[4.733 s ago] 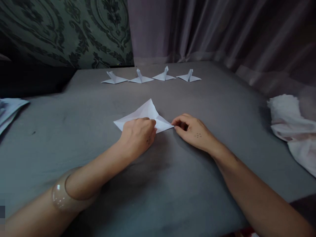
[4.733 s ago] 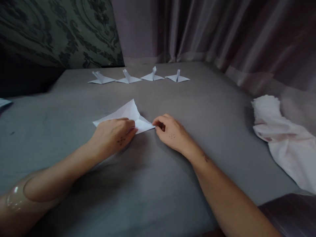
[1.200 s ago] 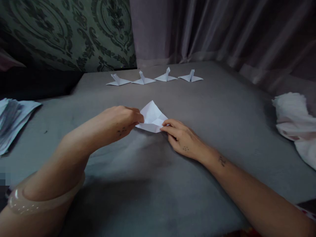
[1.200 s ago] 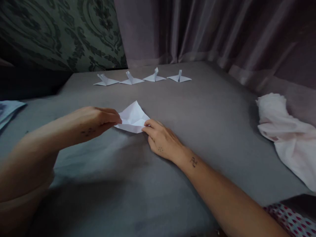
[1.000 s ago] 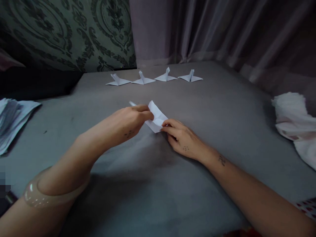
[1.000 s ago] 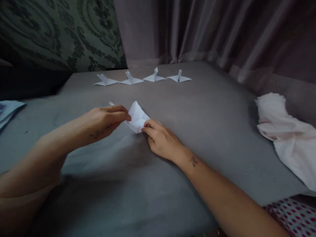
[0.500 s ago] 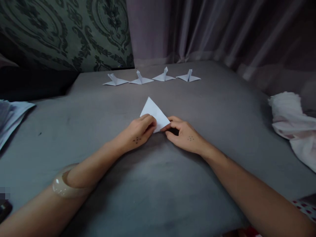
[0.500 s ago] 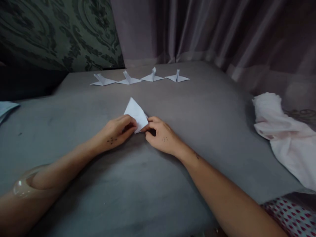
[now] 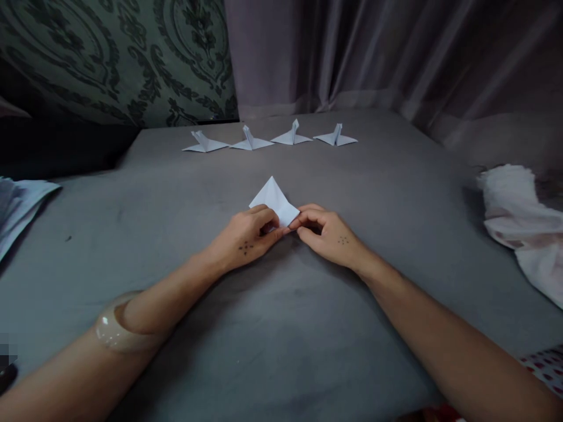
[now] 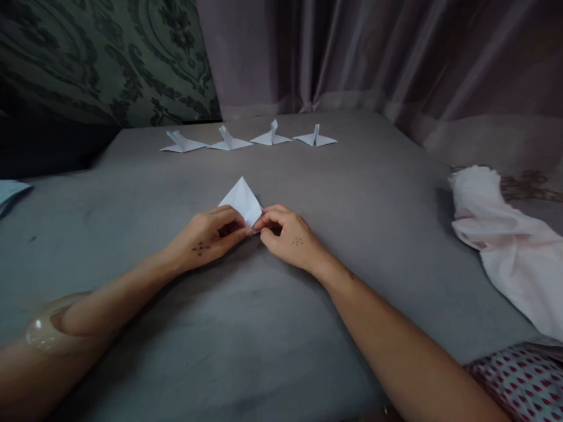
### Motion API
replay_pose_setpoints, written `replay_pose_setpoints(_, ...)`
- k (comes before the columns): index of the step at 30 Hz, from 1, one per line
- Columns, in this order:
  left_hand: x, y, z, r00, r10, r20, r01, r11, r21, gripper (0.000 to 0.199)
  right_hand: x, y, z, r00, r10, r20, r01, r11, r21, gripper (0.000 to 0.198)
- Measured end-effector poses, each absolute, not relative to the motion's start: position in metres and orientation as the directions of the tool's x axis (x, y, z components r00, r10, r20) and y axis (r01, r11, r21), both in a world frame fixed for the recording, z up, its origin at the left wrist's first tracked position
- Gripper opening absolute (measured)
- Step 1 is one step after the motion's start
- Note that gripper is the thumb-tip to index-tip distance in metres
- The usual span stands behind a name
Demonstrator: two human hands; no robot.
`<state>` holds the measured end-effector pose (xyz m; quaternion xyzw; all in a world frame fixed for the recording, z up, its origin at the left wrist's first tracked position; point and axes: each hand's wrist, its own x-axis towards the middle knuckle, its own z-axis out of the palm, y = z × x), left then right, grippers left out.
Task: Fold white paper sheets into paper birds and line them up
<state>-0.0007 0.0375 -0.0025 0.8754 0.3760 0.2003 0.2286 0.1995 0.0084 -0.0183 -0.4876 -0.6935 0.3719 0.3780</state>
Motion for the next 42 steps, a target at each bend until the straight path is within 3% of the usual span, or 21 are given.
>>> replay_pose_setpoints(11, 0.002, 0.037, -0.011, 0.692, 0.683, 0.235, 0.581, -0.719, 0.382, 0.027, 0.199, 0.009, -0.015, -0.151, 0.978, 0.144, 0.394, 0.193, -0.898, 0.014)
replay_pose_setpoints(15, 0.002, 0.038, -0.012, 0.702, 0.674, 0.231, 0.589, -0.731, 0.344, 0.027, 0.194, 0.009, -0.013, -0.051, 0.99, 0.131, 0.447, 0.14, -0.884, 0.027)
replay_pose_setpoints(18, 0.002, 0.038, -0.012, 0.709, 0.668, 0.228, 0.581, -0.736, 0.348, 0.026, 0.191, 0.01, -0.013, -0.013, 0.989, 0.149, 0.498, 0.136, -0.857, 0.026)
replay_pose_setpoints(32, 0.003, 0.039, -0.011, 0.72, 0.658, 0.22, 0.568, -0.741, 0.357, 0.027, 0.219, 0.016, -0.01, -0.242, 0.961, 0.136, 0.571, 0.254, -0.78, 0.012)
replay_pose_setpoints(42, -0.004, 0.038, -0.012, 0.818, 0.522, 0.242, 0.454, -0.844, 0.286, 0.031, 0.217, 0.015, -0.015, -0.131, 0.984, 0.121, 0.602, 0.176, -0.779, 0.01)
